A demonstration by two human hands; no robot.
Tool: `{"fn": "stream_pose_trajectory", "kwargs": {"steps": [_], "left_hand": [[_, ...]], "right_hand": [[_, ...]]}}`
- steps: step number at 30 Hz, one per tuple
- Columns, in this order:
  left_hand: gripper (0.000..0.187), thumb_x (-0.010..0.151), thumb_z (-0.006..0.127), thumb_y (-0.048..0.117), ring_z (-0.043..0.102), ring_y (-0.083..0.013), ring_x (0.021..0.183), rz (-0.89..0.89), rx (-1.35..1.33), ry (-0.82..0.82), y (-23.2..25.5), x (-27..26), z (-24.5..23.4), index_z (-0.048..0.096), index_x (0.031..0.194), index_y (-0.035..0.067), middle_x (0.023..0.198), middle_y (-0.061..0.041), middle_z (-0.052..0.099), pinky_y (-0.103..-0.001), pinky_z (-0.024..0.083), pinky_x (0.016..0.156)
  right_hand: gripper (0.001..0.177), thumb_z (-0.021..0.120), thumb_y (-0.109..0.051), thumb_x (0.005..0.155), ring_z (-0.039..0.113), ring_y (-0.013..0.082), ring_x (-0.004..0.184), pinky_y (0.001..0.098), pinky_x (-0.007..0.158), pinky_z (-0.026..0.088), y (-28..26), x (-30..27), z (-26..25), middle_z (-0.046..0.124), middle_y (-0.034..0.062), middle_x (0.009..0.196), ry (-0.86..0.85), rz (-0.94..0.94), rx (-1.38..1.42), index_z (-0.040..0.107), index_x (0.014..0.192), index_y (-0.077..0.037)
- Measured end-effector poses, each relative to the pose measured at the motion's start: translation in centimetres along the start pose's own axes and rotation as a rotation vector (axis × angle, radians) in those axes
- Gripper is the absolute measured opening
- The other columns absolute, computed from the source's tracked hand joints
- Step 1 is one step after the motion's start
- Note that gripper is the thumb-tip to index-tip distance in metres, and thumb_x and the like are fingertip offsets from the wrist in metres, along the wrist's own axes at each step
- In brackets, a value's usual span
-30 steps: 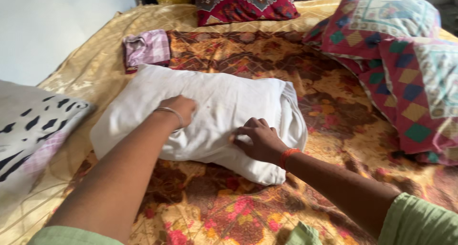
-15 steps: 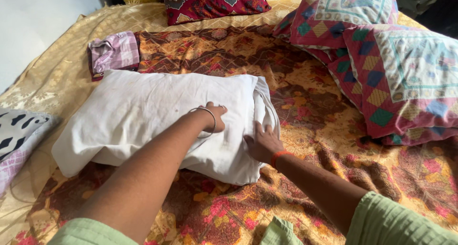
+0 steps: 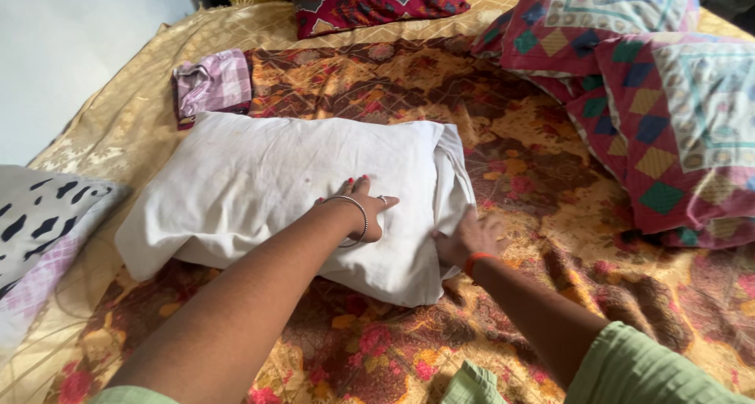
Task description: The person inserts a pillow into a white pillowcase on a bed. They align the pillow, tuck it into the case, smooth the fabric, and adjust the corners to fit properly.
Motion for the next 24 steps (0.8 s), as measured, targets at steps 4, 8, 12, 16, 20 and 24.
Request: {"fn": "stream_pose_trajectory", "kwargs": {"steps": [4, 8, 12, 16, 20, 24], "left_hand": [[0.093, 0.082, 0.057, 0.018, -0.007, -0.0271, 0.162, 0.0, 0.029, -0.017, 0.5, -0.4, 0.1, 0.019, 0.16, 0.054, 0.175, -0.002, -0.011, -0.069, 0.019, 0.122], [0.098, 0.083, 0.056, 0.013, -0.01, -0.0343, 0.161, -0.027, 0.067, -0.034, 1.1, 0.0, 0.5, 0.012, 0.162, 0.051, 0.174, -0.009, -0.017, -0.071, 0.019, 0.121], [0.096, 0.086, 0.06, 0.017, -0.01, -0.0356, 0.161, -0.004, 0.058, -0.022, 1.0, 0.4, 0.7, 0.013, 0.162, 0.051, 0.173, -0.01, -0.018, -0.072, 0.019, 0.121], [0.09, 0.092, 0.065, 0.029, -0.009, -0.0363, 0.161, 0.017, 0.068, 0.003, 0.9, 0.1, 0.8, 0.013, 0.162, 0.05, 0.173, -0.012, -0.017, -0.073, 0.02, 0.12], [0.078, 0.097, 0.062, 0.032, -0.008, -0.0391, 0.159, 0.065, 0.099, 0.096, 1.0, -0.4, 1.5, 0.019, 0.163, 0.04, 0.171, -0.018, -0.02, -0.071, 0.016, 0.12], [0.062, 0.103, 0.051, 0.042, -0.004, -0.041, 0.159, 0.298, 0.292, 0.278, 2.3, -0.7, 2.7, 0.033, 0.16, 0.024, 0.171, -0.022, -0.008, -0.064, 0.009, 0.124]], "right_hand": [[0.076, 0.08, -0.031, 0.086, 0.058, 0.0293, 0.106, 0.0397, 0.09, 0.057, 1.7, 2.2, 1.2, 0.052, 0.0203, 0.124, -0.109, 0.054, 0.438, 0.038, 0.141, 0.002], [0.034, 0.064, -0.016, 0.097, 0.06, 0.0239, 0.08, 0.0384, 0.071, 0.055, 2.7, 5.6, 4.0, 0.062, 0.0172, 0.101, -0.28, 0.181, 0.924, 0.058, 0.121, 0.007], [0.021, 0.047, -0.012, 0.1, 0.063, 0.0219, 0.079, 0.0361, 0.07, 0.058, 4.9, 7.8, 4.5, 0.062, 0.0119, 0.093, -0.099, 0.251, 1.301, 0.061, 0.107, 0.001], [0.031, 0.051, -0.029, 0.105, 0.061, 0.0211, 0.079, 0.0382, 0.073, 0.056, 8.3, 7.6, 4.3, 0.062, 0.0109, 0.093, 0.064, 0.123, 0.985, 0.059, 0.114, -0.001], [0.037, 0.049, -0.035, 0.105, 0.066, 0.0237, 0.082, 0.0411, 0.075, 0.055, 8.7, 5.4, 4.2, 0.069, 0.0156, 0.096, 0.098, 0.073, 0.658, 0.06, 0.121, -0.004], [0.041, 0.053, -0.034, 0.104, 0.07, 0.0287, 0.088, 0.0448, 0.077, 0.06, 7.5, 2.9, 2.0, 0.074, 0.0204, 0.099, -0.043, 0.113, 0.598, 0.057, 0.125, 0.001]]}}
Point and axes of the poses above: each hand's wrist, its own x-axis towards the middle knuckle, its own z-axis out of the palm, y = z × x, the point moved 4 cm from there along x, towards the middle knuckle
